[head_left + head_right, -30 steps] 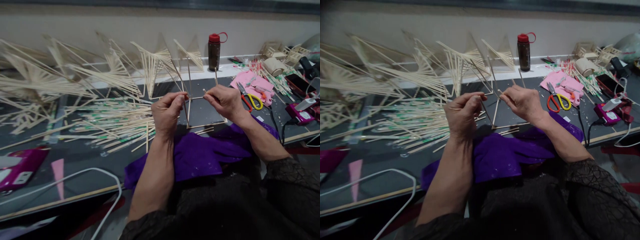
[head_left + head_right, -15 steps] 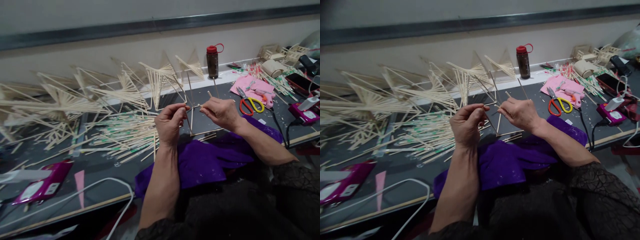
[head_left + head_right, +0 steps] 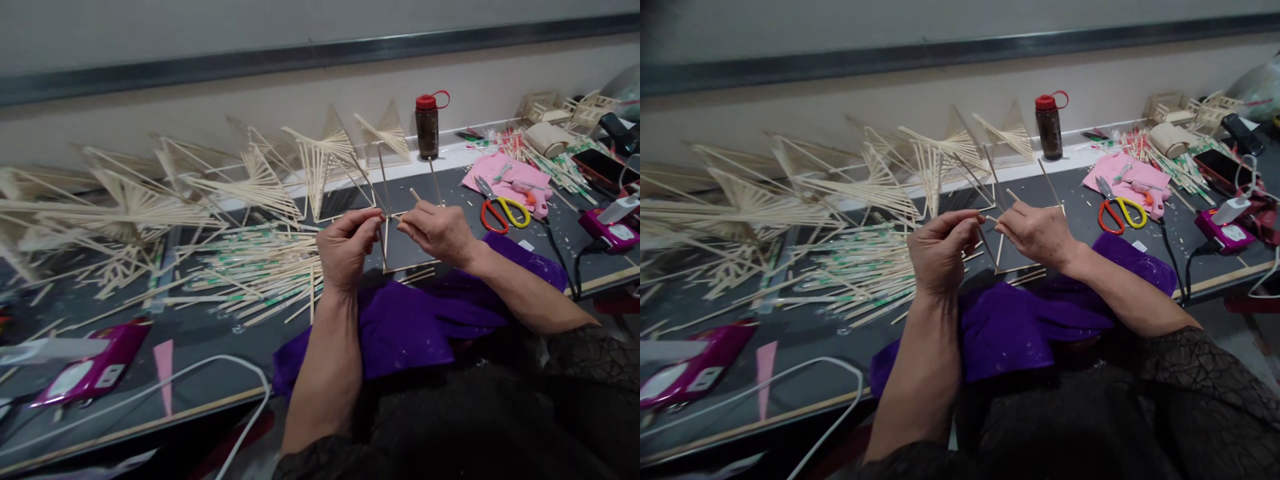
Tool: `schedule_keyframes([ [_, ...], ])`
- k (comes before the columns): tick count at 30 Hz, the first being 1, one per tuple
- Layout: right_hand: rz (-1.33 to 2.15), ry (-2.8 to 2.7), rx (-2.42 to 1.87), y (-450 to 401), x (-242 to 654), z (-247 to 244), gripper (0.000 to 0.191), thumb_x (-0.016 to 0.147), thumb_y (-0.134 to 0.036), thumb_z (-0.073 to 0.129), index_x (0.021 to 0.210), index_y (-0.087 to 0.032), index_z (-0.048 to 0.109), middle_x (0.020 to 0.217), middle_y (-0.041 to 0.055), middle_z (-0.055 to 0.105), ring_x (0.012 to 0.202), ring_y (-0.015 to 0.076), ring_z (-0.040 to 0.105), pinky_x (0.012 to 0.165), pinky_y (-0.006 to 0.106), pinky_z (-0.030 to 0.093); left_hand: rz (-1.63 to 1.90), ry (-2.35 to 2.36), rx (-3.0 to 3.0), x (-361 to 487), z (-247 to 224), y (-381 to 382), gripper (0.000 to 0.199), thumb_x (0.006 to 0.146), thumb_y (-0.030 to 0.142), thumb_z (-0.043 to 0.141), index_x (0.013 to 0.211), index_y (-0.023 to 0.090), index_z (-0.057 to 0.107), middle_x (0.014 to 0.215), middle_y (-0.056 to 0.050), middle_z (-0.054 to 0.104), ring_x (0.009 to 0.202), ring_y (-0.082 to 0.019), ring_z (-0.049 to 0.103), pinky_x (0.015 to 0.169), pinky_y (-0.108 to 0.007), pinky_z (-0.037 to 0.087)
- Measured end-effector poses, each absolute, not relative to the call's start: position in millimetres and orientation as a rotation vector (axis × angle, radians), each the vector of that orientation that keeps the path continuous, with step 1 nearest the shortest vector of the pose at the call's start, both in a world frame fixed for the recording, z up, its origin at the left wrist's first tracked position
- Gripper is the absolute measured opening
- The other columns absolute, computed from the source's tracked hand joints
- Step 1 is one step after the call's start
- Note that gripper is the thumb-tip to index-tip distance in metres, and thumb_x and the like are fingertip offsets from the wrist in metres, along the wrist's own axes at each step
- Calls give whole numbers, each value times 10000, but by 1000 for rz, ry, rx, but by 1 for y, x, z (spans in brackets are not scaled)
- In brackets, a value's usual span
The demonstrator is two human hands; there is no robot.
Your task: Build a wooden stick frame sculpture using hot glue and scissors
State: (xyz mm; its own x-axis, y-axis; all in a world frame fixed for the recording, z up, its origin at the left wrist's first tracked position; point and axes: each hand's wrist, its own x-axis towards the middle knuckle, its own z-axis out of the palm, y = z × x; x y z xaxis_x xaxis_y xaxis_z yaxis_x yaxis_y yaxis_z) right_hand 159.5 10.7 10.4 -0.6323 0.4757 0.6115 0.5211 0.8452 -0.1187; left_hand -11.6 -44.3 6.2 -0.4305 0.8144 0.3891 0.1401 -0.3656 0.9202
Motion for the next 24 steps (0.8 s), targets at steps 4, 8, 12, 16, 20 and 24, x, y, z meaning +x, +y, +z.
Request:
schedule_keyframes([
  [4, -101, -2406, -788, 9, 156, 9, 414, 1048, -405, 362, 1018, -182, 709, 895, 51, 667, 668, 113, 537, 570, 276, 250, 1827, 1328, 1237, -13, 6, -44, 164, 661, 268, 770, 806, 196, 792, 678, -19, 720, 449, -58, 474, 382, -181, 308],
  [8, -84, -2433, -806, 7, 152, 7, 402, 1044, -404, 374, 1029, -182, 708, 918, 56, 678, 668, 111, 539, 565, 271, 253, 1819, 1317, 1198, -13, 6, -45, 193, 650, 273, 787, 826, 192, 792, 617, -6, 693, 442, -60, 473, 380, -177, 301],
  [12, -60, -2421, -775, 8, 149, 2, 423, 1049, -405, 359, 1013, -165, 706, 920, 65, 682, 674, 108, 533, 567, 267, 263, 1796, 1315, 1234, -13, 6, -45, 191, 666, 291, 774, 825, 187, 792, 568, 5, 655, 432, -59, 458, 384, -183, 299],
  [16, -38, -2394, -761, 10, 147, -1, 436, 1053, -411, 351, 998, -159, 702, 908, 70, 674, 676, 108, 521, 575, 267, 275, 1772, 1316, 1260, -14, 5, -46, 172, 675, 288, 757, 814, 193, 789, 580, 6, 663, 428, -56, 454, 388, -183, 309],
  [20, -58, -2387, -762, 11, 147, -2, 439, 1054, -412, 347, 993, -164, 704, 909, 69, 675, 670, 107, 523, 570, 265, 274, 1762, 1318, 1274, -13, 5, -45, 165, 678, 288, 756, 813, 198, 788, 561, 12, 654, 422, -58, 452, 388, -181, 320],
  [24, -69, -2382, -755, 11, 147, -3, 451, 1058, -416, 329, 991, -164, 697, 908, 66, 672, 669, 104, 519, 570, 264, 267, 1759, 1332, 1280, -12, 6, -46, 169, 684, 297, 756, 813, 192, 785, 575, 6, 664, 425, -60, 460, 391, -185, 332],
])
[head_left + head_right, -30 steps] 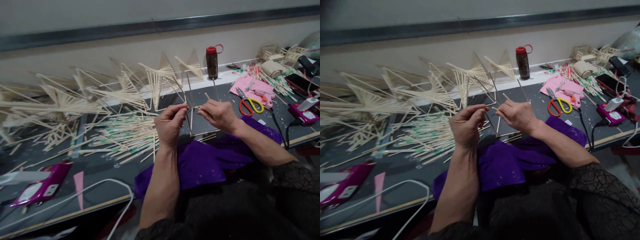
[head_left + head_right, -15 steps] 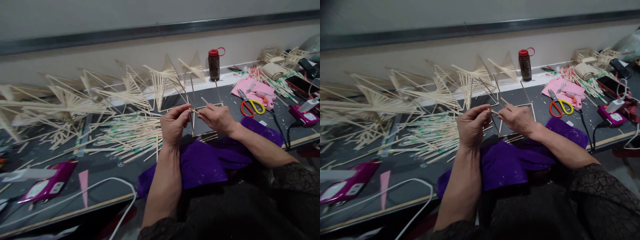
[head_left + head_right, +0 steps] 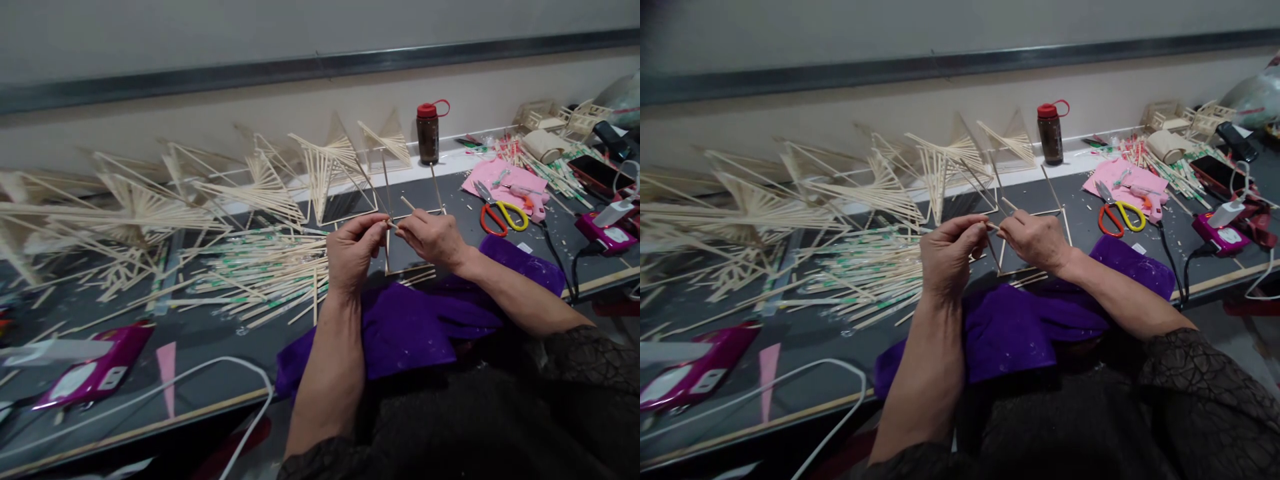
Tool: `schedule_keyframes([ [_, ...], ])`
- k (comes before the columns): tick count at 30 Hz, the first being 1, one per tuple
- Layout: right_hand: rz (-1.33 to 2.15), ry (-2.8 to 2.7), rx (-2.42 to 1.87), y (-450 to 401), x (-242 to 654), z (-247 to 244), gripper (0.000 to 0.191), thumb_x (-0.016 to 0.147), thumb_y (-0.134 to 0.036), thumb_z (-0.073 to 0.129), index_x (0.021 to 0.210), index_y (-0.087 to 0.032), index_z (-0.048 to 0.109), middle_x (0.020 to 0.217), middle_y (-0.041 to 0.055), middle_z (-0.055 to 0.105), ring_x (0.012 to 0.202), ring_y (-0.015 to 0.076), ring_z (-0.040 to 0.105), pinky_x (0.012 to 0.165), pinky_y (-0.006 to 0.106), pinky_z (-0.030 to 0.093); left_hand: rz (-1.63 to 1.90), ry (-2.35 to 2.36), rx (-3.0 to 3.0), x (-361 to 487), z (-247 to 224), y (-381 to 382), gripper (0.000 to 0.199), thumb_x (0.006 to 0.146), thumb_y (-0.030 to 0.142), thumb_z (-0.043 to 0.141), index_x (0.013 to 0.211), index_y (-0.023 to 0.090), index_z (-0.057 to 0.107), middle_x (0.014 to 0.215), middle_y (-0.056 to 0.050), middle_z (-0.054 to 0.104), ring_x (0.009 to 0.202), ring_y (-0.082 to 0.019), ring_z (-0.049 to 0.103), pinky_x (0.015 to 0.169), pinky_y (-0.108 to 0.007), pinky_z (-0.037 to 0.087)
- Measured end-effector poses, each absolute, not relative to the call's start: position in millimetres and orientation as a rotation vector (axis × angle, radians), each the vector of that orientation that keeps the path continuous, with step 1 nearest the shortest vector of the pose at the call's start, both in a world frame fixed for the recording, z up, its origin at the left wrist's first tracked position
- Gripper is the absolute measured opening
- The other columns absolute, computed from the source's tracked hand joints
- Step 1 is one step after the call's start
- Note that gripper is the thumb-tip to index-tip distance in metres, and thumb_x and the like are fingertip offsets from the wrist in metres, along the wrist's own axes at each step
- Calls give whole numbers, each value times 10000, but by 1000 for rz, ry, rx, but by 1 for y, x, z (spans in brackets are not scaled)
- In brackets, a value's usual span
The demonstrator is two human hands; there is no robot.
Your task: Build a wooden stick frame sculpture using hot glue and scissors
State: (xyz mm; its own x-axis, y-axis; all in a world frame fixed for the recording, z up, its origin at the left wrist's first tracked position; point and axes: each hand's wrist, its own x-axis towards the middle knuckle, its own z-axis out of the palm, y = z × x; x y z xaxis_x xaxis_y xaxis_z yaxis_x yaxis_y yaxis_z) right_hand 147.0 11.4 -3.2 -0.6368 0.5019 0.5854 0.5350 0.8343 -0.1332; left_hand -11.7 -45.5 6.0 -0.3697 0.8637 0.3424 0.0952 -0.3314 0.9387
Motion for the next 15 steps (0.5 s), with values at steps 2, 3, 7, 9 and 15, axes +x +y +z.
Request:
schedule_keyframes([
  [2, -77, -2375, -752, 12, 147, -4, 456, 1060, -415, 321, 988, -163, 694, 901, 63, 671, 668, 103, 517, 569, 263, 261, 1766, 1331, 1280, -11, 6, -46, 169, 688, 300, 759, 814, 190, 784, 598, -2, 681, 435, -62, 472, 395, -186, 338],
  [3, -81, -2369, -752, 12, 147, -4, 459, 1061, -418, 318, 987, -162, 693, 897, 61, 670, 668, 102, 516, 569, 263, 257, 1768, 1331, 1280, -11, 6, -46, 171, 690, 302, 761, 818, 190, 784, 614, -7, 692, 440, -62, 478, 398, -186, 341],
  [7, -106, -2342, -764, 13, 147, -6, 479, 1061, -435, 305, 976, -162, 689, 878, 56, 666, 674, 104, 525, 571, 264, 247, 1767, 1338, 1282, -11, 5, -45, 192, 689, 305, 769, 844, 193, 792, 665, -21, 724, 458, -67, 500, 400, -185, 343],
  [9, -120, -2342, -761, 14, 147, -6, 486, 1062, -436, 296, 978, -161, 688, 879, 57, 668, 676, 107, 533, 573, 264, 252, 1769, 1336, 1288, -11, 4, -45, 192, 695, 297, 767, 856, 197, 795, 675, -23, 730, 465, -69, 509, 400, -183, 346],
  [15, -119, -2357, -754, 15, 149, -5, 502, 1067, -435, 270, 1001, -158, 683, 908, 62, 676, 682, 105, 527, 578, 263, 264, 1762, 1337, 1322, -10, 5, -45, 176, 704, 292, 753, 851, 206, 795, 697, -24, 736, 478, -72, 519, 410, -185, 363],
])
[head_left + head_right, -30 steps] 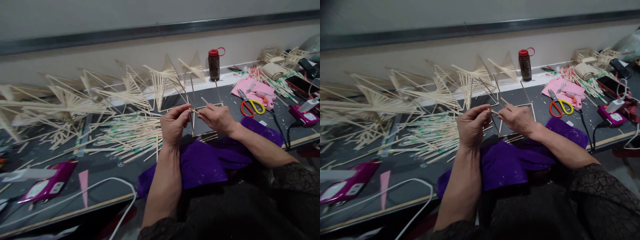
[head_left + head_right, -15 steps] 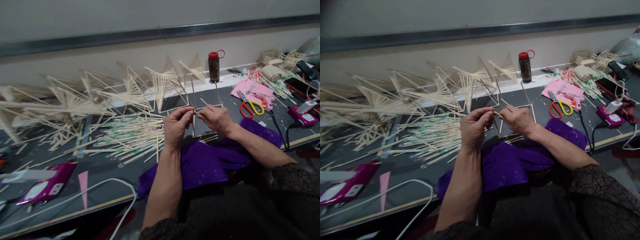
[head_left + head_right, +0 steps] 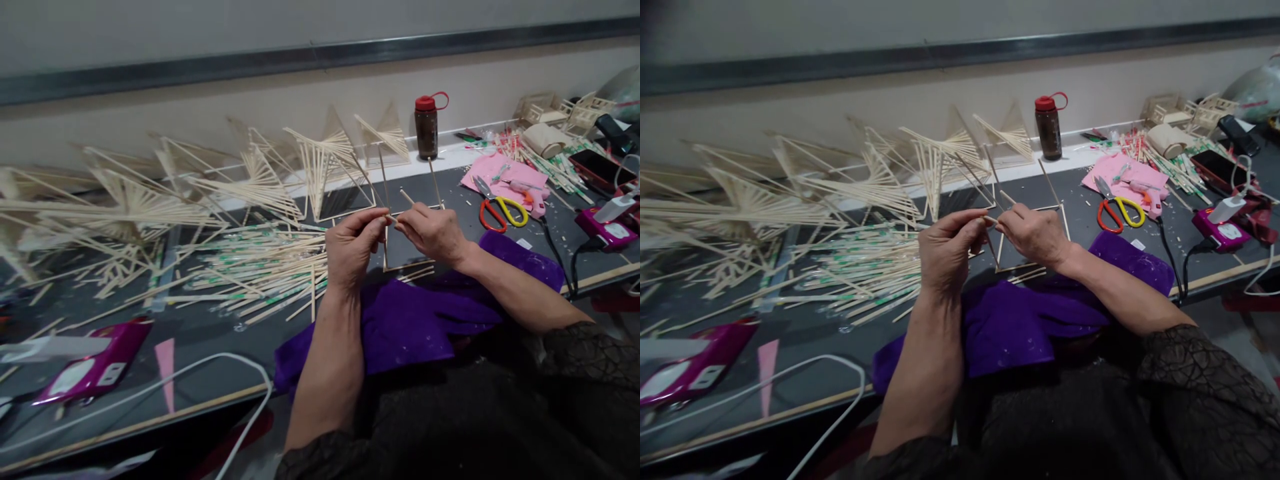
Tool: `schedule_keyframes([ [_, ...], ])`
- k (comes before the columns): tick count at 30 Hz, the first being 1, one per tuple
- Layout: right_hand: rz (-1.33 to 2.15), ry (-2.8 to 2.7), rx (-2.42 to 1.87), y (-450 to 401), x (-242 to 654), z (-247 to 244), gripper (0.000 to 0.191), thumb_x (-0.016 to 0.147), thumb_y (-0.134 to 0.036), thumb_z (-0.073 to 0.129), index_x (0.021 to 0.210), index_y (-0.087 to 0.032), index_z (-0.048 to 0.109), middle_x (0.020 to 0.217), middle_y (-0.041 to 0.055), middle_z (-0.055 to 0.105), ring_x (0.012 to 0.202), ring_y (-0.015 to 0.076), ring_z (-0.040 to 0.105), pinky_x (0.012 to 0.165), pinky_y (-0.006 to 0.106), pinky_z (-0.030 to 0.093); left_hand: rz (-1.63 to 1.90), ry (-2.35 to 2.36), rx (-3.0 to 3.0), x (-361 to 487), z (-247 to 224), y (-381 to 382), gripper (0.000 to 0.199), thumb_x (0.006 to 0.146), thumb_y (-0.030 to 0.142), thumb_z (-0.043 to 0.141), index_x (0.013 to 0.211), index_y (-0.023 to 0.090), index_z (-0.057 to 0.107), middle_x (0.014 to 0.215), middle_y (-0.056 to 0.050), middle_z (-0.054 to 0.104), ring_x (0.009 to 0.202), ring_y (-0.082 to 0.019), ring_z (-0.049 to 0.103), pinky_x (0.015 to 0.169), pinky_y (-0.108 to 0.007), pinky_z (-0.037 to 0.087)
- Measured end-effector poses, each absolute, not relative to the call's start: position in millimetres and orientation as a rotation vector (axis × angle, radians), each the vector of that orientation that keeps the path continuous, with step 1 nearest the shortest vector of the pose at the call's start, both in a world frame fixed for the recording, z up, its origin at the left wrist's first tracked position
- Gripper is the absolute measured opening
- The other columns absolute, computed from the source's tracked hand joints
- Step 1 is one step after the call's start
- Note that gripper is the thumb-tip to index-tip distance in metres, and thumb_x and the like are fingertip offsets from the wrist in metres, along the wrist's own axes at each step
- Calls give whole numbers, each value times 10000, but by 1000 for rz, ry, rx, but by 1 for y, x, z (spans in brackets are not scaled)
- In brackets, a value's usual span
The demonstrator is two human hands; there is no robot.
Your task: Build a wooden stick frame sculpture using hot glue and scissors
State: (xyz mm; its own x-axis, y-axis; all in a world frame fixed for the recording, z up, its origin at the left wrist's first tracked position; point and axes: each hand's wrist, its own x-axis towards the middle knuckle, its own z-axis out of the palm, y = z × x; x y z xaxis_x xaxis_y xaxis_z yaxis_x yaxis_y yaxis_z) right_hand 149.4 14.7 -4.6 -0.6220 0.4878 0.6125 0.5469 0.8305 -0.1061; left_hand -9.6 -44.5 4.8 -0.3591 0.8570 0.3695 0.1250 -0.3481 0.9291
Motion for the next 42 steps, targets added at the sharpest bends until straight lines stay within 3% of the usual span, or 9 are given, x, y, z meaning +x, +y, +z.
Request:
schedule_keyframes([
  [35, -85, -2365, -771, 13, 150, -2, 492, 1063, -432, 287, 1008, -167, 698, 912, 61, 673, 680, 107, 527, 583, 271, 275, 1764, 1408, 1386, -8, 3, -45, 151, 752, 286, 719, 860, 200, 780, 721, -21, 734, 496, -77, 550, 432, -196, 387],
  [42, 180, -2286, -693, 28, 166, 15, 365, 1010, -412, 448, 998, -164, 716, 890, 39, 678, 776, 121, 568, 704, 258, 385, 1776, 1434, 1402, -6, 4, -43, 137, 751, 270, 699, 844, 196, 767, 679, -5, 706, 475, -68, 518, 418, -196, 370],
])
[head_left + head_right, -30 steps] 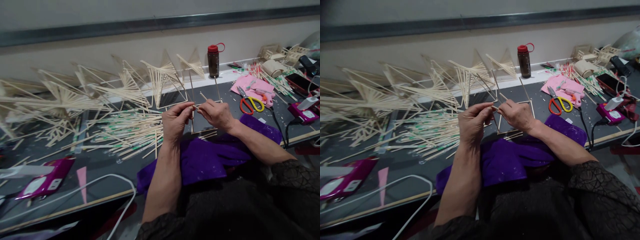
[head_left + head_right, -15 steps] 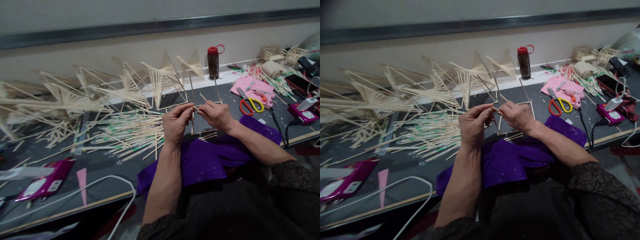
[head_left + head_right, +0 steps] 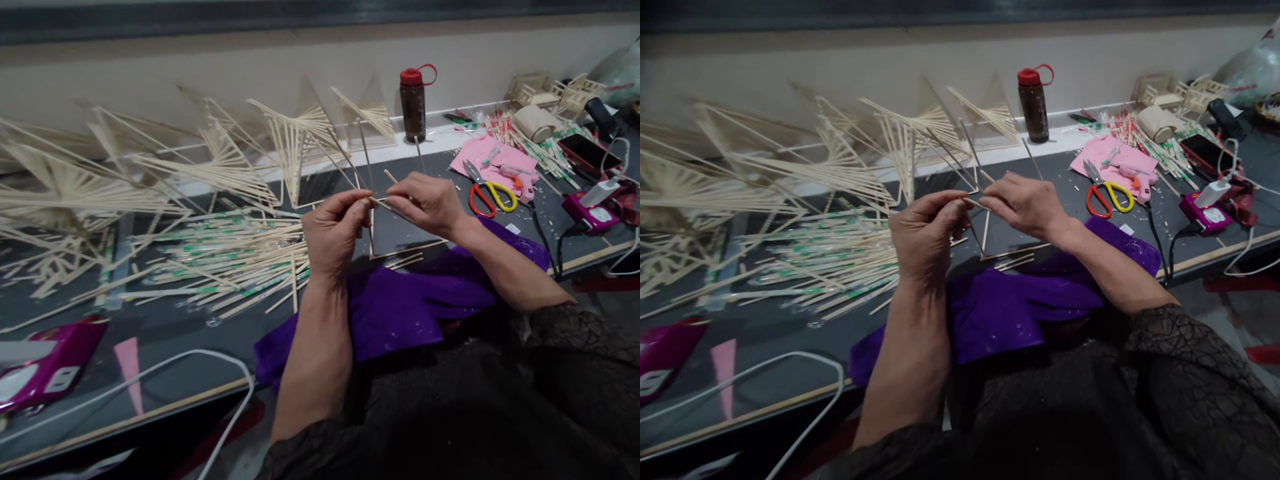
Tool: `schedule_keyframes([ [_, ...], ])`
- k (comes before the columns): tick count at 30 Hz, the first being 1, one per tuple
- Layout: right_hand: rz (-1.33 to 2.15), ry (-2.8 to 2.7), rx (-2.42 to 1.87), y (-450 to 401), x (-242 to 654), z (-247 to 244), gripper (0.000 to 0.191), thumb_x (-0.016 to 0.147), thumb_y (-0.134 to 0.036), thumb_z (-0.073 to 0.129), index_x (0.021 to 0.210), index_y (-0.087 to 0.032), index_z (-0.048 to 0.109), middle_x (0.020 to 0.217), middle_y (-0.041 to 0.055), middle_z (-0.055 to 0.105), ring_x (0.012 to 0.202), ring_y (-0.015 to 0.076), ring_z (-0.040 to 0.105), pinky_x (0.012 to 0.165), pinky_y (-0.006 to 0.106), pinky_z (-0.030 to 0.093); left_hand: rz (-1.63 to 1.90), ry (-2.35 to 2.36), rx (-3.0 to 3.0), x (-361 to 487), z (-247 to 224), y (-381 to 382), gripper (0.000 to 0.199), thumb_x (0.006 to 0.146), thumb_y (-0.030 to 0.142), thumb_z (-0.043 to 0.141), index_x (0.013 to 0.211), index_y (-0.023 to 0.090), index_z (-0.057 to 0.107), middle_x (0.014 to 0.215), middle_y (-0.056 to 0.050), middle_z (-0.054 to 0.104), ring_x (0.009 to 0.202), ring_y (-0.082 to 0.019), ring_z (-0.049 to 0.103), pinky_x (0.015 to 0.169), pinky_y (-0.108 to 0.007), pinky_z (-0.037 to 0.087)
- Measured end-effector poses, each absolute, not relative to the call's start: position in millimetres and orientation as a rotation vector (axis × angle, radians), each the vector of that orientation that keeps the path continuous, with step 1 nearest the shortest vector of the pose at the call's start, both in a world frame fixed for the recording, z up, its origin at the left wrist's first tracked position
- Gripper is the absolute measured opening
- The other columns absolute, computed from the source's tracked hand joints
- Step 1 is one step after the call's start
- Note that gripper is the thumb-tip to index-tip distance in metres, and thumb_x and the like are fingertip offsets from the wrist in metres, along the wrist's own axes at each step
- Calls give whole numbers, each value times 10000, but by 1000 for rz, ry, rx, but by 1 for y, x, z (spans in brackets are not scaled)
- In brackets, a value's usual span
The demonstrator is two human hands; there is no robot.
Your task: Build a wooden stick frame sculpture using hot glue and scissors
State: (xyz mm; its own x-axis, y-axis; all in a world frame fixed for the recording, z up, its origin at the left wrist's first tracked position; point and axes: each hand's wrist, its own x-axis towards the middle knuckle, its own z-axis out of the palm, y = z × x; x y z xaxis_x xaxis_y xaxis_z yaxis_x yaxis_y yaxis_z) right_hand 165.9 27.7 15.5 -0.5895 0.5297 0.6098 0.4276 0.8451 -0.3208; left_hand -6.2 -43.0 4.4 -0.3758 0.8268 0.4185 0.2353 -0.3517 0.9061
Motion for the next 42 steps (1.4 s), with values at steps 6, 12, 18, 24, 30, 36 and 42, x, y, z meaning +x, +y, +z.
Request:
schedule_keyframes([
  [6, 404, -2107, -784, 51, 190, 29, 353, 928, -422, 534, 926, -130, 732, 830, 28, 689, 739, 116, 556, 711, 263, 411, 1779, 1469, 1409, -5, 6, -44, 145, 751, 260, 689, 853, 190, 765, 716, -8, 722, 465, -55, 508, 412, -190, 366],
  [12, 534, -2339, -962, 46, 188, 32, 196, 823, -293, 666, 905, -145, 765, 808, 29, 695, 732, 126, 581, 684, 263, 384, 1791, 1441, 1403, -5, 4, -43, 143, 751, 243, 684, 854, 181, 762, 687, -1, 707, 455, -56, 499, 407, -190, 356],
  [18, 551, -2381, -1026, 46, 185, 32, 162, 831, -233, 648, 872, -135, 770, 791, 43, 696, 698, 118, 560, 653, 270, 357, 1793, 1439, 1420, -5, 6, -44, 127, 748, 260, 700, 832, 186, 759, 699, -4, 715, 454, -54, 503, 410, -188, 353],
  [24, 564, -2403, -1073, 45, 190, 37, 170, 801, -174, 609, 854, -125, 763, 734, 33, 676, 679, 114, 535, 640, 265, 339, 1789, 1450, 1414, -5, 5, -43, 131, 751, 274, 707, 835, 187, 758, 701, -5, 715, 456, -55, 501, 409, -192, 354],
  [30, 564, -2397, -1117, 46, 194, 42, 178, 766, -163, 584, 822, -132, 750, 715, 22, 659, 681, 114, 529, 638, 260, 326, 1778, 1494, 1412, -7, 2, -41, 132, 758, 272, 699, 843, 188, 753, 719, -4, 714, 472, -56, 510, 412, -192, 352],
  [36, 546, -2410, -1097, 50, 193, 36, 161, 776, -188, 589, 815, -153, 741, 735, 18, 676, 685, 115, 536, 628, 260, 321, 1782, 1484, 1414, -8, 3, -41, 169, 744, 244, 686, 877, 180, 769, 683, -4, 710, 460, -57, 497, 413, -193, 356],
  [42, 619, -2443, -1081, 49, 194, 39, 170, 814, -268, 641, 865, -147, 747, 792, 31, 701, 696, 114, 550, 631, 257, 334, 1808, 1448, 1306, -4, 10, -44, 169, 687, 226, 726, 832, 164, 785, 641, -12, 712, 442, -61, 498, 396, -190, 337],
])
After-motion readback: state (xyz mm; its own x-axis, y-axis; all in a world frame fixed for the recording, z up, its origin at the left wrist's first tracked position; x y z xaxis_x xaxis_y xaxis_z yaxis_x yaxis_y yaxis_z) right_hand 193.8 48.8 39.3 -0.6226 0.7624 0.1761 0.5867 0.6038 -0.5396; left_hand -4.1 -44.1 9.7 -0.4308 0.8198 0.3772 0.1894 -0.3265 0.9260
